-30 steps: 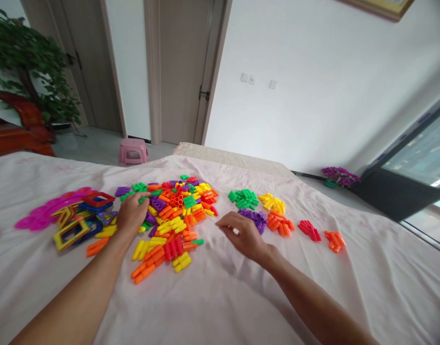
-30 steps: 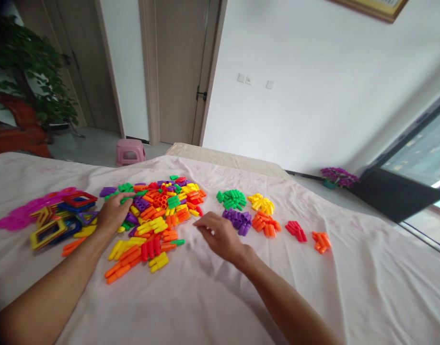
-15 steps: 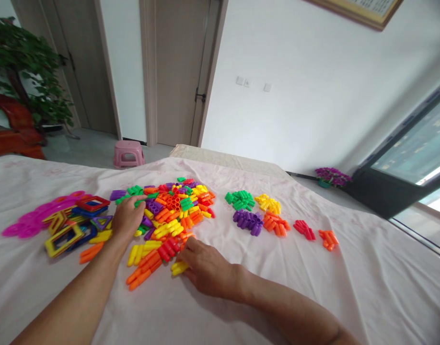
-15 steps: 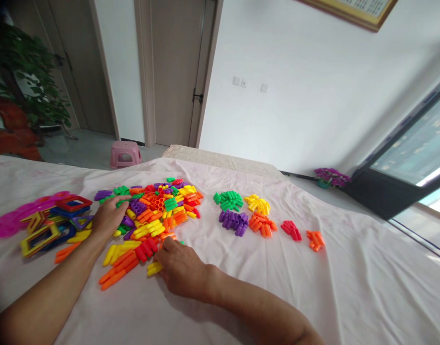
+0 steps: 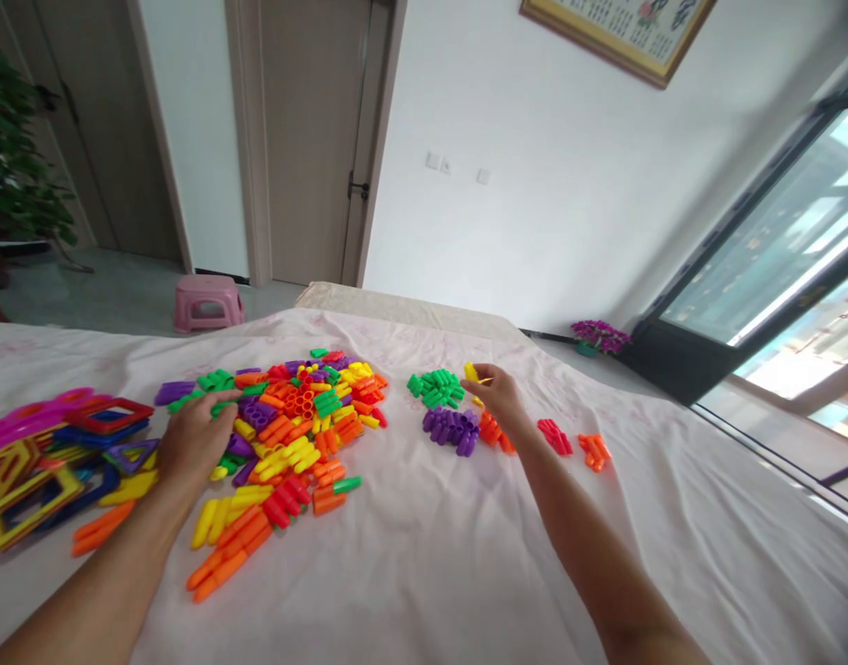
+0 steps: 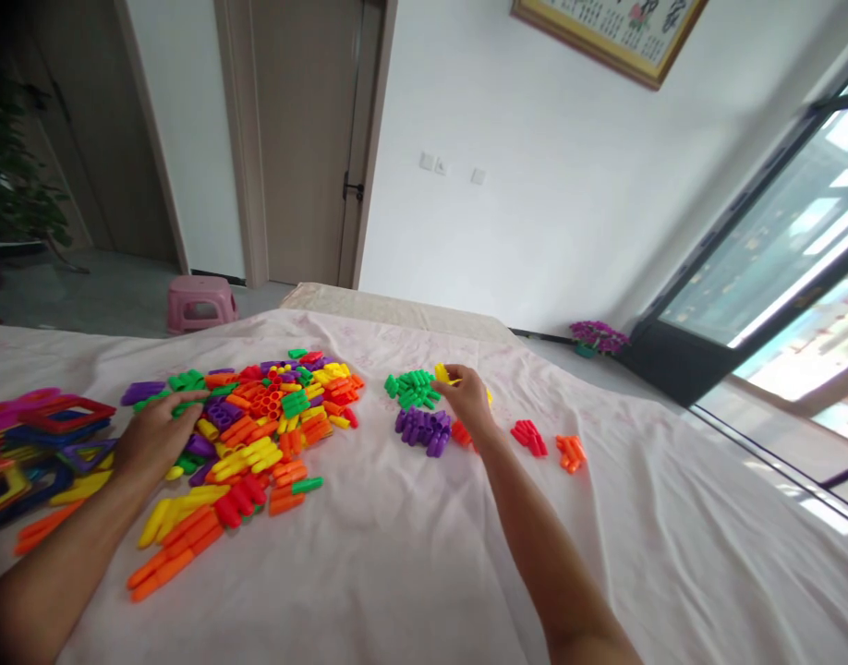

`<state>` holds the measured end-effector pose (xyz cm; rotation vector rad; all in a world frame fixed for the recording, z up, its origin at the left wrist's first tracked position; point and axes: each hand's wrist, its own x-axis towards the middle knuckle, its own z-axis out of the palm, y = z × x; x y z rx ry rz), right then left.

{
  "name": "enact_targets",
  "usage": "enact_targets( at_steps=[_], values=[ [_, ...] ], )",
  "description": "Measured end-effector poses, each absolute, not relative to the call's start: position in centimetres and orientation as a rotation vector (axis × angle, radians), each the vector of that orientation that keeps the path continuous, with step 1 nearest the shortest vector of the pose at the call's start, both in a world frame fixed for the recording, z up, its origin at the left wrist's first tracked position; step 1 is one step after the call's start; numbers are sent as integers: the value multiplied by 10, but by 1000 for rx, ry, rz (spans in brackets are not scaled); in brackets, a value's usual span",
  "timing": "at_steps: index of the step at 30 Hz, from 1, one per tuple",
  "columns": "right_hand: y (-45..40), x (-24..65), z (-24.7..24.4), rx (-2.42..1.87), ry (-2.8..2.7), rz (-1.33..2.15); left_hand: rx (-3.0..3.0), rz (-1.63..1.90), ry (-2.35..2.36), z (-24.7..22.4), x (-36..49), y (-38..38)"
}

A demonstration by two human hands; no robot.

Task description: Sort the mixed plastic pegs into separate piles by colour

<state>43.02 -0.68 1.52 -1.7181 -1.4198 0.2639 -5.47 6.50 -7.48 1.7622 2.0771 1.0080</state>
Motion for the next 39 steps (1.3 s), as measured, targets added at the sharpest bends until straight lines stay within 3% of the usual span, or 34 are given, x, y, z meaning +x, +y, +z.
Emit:
enact_targets(
  at_steps=[6,11,17,25,34,39],
  values=[
    [15,507,-1,-2291,-1266,-13,1763,1002,2054,-74,-54,65],
    [21,513,-5,-2419,-1196,-56,1752,1063,2060,-75,-54,64],
    [8,444,7,-1819,-1304,-160,1746,1136,2045,-73,-51,62],
    [-62,263,7,-1056,-2175,359,1746,1137,2038,-71,-51,61],
    [-77,176,-14,-1229,-2590,-23,1772,1113,2028,-68,-51,58],
    [-82,187,-13,-1160,-2447,114,1773,984,2054,-66,-52,58]
  ],
)
